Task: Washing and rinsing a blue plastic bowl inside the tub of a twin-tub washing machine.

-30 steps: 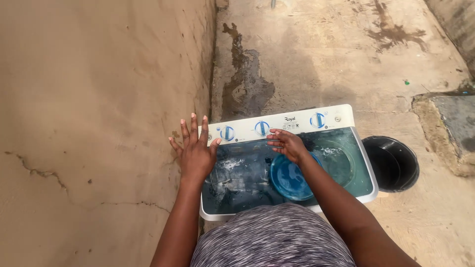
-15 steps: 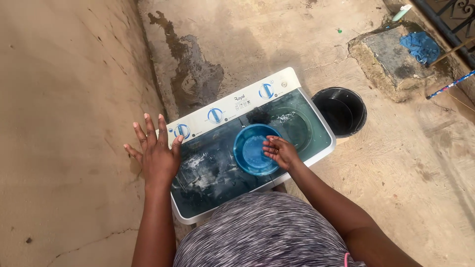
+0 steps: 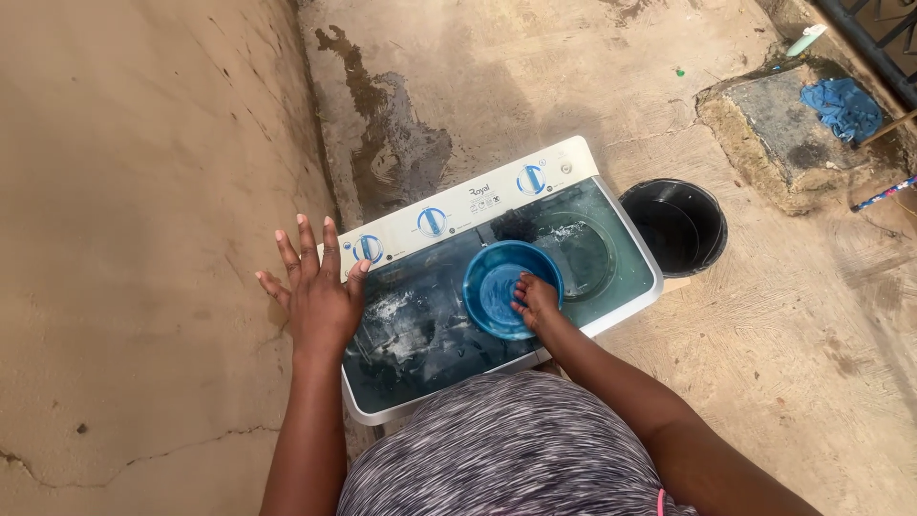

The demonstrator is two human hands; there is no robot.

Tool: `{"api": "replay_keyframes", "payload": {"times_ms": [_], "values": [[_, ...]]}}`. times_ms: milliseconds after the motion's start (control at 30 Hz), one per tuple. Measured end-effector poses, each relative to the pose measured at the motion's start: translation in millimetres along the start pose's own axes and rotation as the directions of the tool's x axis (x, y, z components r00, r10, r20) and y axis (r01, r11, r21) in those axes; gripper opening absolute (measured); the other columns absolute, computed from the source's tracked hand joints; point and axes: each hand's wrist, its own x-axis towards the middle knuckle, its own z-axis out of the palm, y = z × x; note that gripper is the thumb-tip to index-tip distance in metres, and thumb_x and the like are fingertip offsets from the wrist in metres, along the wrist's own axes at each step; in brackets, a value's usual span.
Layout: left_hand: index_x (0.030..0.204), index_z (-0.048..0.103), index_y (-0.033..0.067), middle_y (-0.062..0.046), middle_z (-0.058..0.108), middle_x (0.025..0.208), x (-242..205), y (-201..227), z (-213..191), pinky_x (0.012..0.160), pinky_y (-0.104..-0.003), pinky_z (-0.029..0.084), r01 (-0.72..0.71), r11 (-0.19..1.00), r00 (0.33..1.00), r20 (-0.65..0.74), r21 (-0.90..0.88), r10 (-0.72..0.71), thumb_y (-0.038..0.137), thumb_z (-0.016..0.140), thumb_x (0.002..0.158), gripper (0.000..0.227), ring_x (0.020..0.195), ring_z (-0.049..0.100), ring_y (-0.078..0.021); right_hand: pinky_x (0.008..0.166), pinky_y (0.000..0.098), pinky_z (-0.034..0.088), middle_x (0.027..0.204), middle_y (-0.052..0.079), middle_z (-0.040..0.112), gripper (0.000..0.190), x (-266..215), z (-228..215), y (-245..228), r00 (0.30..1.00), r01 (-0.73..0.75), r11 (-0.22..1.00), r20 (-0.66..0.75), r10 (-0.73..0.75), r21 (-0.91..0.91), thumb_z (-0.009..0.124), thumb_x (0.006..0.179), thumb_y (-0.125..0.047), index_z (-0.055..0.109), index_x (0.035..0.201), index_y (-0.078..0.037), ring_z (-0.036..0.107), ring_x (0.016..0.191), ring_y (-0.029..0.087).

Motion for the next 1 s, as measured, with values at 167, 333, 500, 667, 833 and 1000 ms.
{"api": "replay_keyframes", "payload": {"times_ms": [167,333,500,667,833,1000], "values": [[0.163,0.027,0.0278,-0.005,0.013,0.173,-8,-8,-5,0.118,-0.07,-0.008,0.05,0.999,0.999,0.0,0.015,-0.05,0.065,0.039,0.099,0.075,0.159,0.0,-0.0321,0.075,0.0378,0.046,0.098,0.001,0.067,0.028,20,2,6,0.969,0.16,0.987,-0.194,-0.154,0.018,0.061,0.1,-0.032,0.069,0.12,-0.014,0.06,0.087,0.016],[0.163,0.028,0.0264,-0.007,0.013,0.173,-14,-16,-7,0.117,-0.072,-0.007,0.076,0.997,0.997,-0.01,0.016,-0.076,0.064,0.04,0.098,0.076,0.159,0.0,-0.0331,0.068,0.0323,0.043,0.098,0.005,0.068,0.03,59,3,25,0.924,0.316,0.929,-0.287,-0.254,0.192,0.055,0.105,-0.035,0.071,0.113,-0.011,0.061,0.081,0.02],[0.163,0.029,0.0258,-0.008,0.014,0.172,-17,-19,-19,0.116,-0.073,-0.007,0.13,0.991,0.991,-0.009,0.018,-0.13,0.061,0.041,0.1,0.073,0.159,0.001,-0.0338,0.068,0.0348,0.049,0.09,0.009,0.065,0.02,31,23,-4,0.777,-0.271,0.919,0.628,0.034,0.285,0.055,0.104,-0.024,0.065,0.095,-0.008,0.062,0.079,0.024],[0.162,0.029,0.0248,-0.008,0.015,0.173,-21,-25,-23,0.115,-0.074,-0.006,0.151,0.988,0.988,-0.024,0.037,-0.15,0.06,0.042,0.1,0.073,0.159,0.002,-0.0334,0.067,0.0327,0.046,0.088,0.008,0.06,0.018,-4,39,-52,0.647,-0.266,0.863,0.744,-0.17,0.429,0.054,0.105,-0.02,0.063,0.096,-0.007,0.056,0.08,0.021],[0.162,0.029,0.0251,-0.008,0.015,0.172,-23,-35,-17,0.116,-0.074,-0.006,0.167,0.984,0.986,-0.027,0.068,-0.165,0.062,0.041,0.1,0.074,0.158,0.002,-0.0335,0.067,0.0316,0.045,0.088,0.007,0.059,0.016,14,58,-77,0.723,-0.196,0.838,0.653,-0.227,0.509,0.054,0.106,-0.019,0.061,0.096,-0.008,0.054,0.081,0.02],[0.162,0.028,0.025,-0.007,0.013,0.173,-25,-36,-17,0.116,-0.073,-0.006,0.163,0.984,0.987,-0.024,0.067,-0.161,0.063,0.039,0.1,0.074,0.158,0.001,-0.0325,0.075,0.0368,0.054,0.087,0.011,0.064,0.016,77,109,-73,0.929,0.081,0.862,0.276,-0.247,0.501,0.056,0.106,-0.015,0.063,0.104,-0.001,0.061,0.079,0.023]]}}
